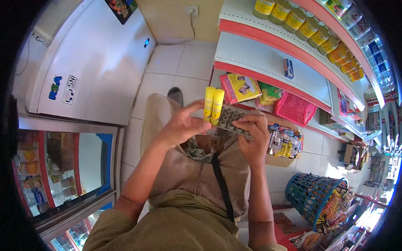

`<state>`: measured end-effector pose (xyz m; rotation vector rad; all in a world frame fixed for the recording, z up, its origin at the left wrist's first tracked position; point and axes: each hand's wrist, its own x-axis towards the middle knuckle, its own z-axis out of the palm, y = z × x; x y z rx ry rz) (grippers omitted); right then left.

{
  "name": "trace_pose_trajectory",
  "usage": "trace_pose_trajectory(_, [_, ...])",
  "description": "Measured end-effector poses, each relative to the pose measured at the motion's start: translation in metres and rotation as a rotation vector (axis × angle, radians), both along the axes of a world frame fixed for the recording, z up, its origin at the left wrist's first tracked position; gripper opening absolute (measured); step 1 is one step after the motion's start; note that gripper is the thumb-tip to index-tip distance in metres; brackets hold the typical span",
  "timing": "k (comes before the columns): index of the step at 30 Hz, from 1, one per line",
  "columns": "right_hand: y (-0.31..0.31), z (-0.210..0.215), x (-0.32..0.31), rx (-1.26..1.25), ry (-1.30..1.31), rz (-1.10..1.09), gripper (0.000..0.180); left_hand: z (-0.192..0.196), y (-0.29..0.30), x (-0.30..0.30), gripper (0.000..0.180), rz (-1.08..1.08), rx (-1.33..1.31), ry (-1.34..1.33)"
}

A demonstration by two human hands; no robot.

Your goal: Organizing and stocking small retail items on store shelves.

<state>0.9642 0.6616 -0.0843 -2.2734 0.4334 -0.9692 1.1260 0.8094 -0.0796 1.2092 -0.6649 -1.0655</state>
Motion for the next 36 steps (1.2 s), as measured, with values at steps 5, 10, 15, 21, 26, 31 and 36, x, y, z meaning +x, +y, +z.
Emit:
trace_pose_trajectory(5, [-0.007,-0.023,0.022,-0.132,0.143,-0.034,0.030,-0.056,-0.037,0.003,0.036,0.163,-0.037,0.035])
trace_pose_trajectory(10, [-0.065,-0.076,0.058,-0.236,0.109,-0.092,0.023,-0.082,-0.089,0.049,0.031,0.136,-0.116,-0.162])
trace_pose_trajectory(15, [-0.148,-0.106,0.128,-0.327,0.138,-0.238,0.015,-0.109,-0.123,0.107,0.034,0.280,0.139,-0.226])
trace_pose_trajectory(21, [-0.218,-0.135,0.180,-0.393,0.103,-0.179,0.017,-0.143,-0.128,0.126,0.025,0.237,0.156,-0.384])
trace_pose_trajectory(26, [-0.196,-0.145,0.191,-0.367,0.158,-0.028,0.018,-0.151,-0.115,0.133,0.020,0.207,0.117,-0.533])
trace_pose_trajectory(31, [-0.202,-0.144,0.181,-0.391,0.211,-0.123,0.017,-0.142,-0.127,0.133,0.020,0.153,0.026,-0.525])
trace_pose_trajectory(36, [-0.203,-0.129,0.145,-0.319,0.174,-0.152,0.017,-0.157,-0.130,0.129,0.020,0.123,0.043,-0.562])
